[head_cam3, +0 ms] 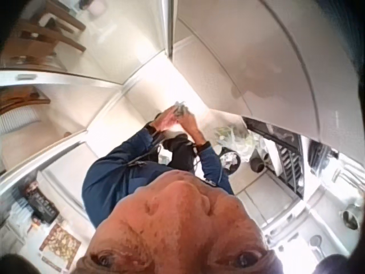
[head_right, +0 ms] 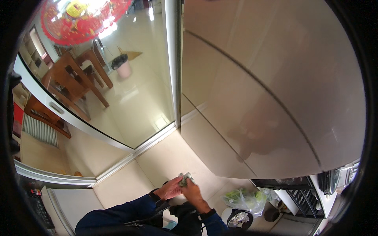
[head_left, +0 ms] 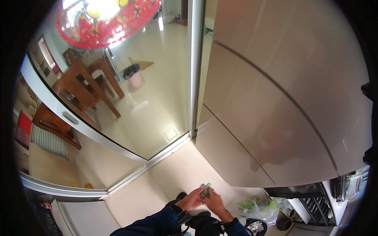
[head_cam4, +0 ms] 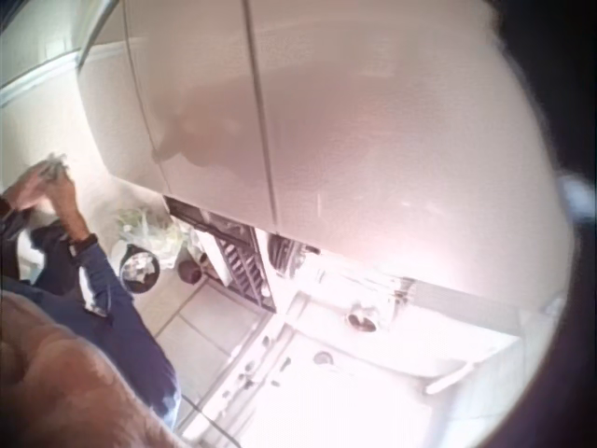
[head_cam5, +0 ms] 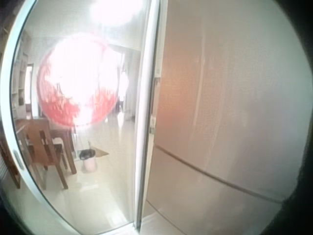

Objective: The person wipes the glass door and the front of a refrigerator with a green and white striped cloth. They clean the door frame, the glass panel, and the refrigerator's stainless steel surface, including the digital display area.

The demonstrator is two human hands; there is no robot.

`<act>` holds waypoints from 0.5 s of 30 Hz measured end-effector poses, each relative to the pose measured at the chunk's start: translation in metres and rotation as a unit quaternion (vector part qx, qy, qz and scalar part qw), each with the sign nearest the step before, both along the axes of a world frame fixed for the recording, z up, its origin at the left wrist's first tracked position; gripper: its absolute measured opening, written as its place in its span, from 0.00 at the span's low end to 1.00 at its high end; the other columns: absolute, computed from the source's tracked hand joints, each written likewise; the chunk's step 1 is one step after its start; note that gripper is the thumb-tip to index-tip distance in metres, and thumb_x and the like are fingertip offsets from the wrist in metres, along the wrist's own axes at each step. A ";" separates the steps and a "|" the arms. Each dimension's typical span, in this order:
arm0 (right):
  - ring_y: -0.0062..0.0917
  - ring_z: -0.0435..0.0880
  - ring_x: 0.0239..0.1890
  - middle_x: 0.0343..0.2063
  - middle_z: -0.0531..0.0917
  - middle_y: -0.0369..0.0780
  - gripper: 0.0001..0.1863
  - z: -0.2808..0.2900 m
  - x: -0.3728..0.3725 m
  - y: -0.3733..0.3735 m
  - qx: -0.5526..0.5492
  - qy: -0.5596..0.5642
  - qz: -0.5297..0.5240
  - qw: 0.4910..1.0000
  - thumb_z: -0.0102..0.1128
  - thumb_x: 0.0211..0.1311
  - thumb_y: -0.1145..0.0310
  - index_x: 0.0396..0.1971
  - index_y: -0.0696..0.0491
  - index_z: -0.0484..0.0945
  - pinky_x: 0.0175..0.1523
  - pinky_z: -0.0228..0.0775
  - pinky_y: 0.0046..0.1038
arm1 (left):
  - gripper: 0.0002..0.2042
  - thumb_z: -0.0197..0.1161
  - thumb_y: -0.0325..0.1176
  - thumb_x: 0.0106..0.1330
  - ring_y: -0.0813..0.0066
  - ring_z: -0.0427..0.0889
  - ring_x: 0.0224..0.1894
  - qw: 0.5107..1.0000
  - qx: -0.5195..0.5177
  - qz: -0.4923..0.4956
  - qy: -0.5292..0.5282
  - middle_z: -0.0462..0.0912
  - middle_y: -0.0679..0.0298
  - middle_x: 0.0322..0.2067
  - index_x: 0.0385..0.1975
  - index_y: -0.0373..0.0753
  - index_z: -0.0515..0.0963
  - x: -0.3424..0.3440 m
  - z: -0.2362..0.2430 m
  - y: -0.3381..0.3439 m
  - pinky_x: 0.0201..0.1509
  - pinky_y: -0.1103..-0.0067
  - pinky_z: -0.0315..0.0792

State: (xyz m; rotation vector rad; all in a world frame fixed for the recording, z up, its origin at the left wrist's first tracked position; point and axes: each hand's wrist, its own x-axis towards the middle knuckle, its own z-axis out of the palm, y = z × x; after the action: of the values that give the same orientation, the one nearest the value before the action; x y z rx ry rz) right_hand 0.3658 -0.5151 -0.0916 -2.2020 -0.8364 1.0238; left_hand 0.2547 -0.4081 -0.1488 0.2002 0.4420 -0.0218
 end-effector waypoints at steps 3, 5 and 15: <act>0.54 0.80 0.48 0.41 0.81 0.58 0.22 0.058 -0.020 -0.009 0.049 -0.059 0.087 0.993 0.61 0.60 0.62 0.48 0.61 0.72 0.54 0.72 0.45 | 0.17 0.55 0.40 0.75 0.65 0.83 0.53 1.000 -0.022 0.003 0.009 0.84 0.57 0.49 0.55 0.36 0.75 0.004 0.053 0.000 0.63 0.70 0.74; 0.53 0.80 0.48 0.42 0.81 0.56 0.22 0.110 -0.015 -0.018 0.066 -0.051 0.135 0.987 0.62 0.61 0.61 0.47 0.61 0.71 0.53 0.73 0.47 | 0.16 0.53 0.37 0.75 0.63 0.83 0.53 0.999 -0.053 -0.001 0.010 0.85 0.55 0.48 0.55 0.35 0.75 -0.001 0.086 0.000 0.62 0.69 0.75; 0.25 0.83 0.37 0.31 0.84 0.41 0.08 0.506 0.051 -0.105 0.671 -0.177 0.080 0.715 0.62 0.65 0.67 0.34 0.57 0.80 0.44 0.77 0.32 | 0.21 0.44 0.42 0.77 0.55 0.84 0.46 0.985 -0.059 0.101 -0.127 0.83 0.50 0.49 0.54 0.33 0.77 0.005 0.242 0.004 0.61 0.55 0.74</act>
State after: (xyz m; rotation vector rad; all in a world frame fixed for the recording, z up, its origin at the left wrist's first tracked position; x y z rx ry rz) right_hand 0.4164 -0.6196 0.4140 -0.9940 -1.3443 -0.1328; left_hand 0.2599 -0.4039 0.0934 0.0398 0.2044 0.1757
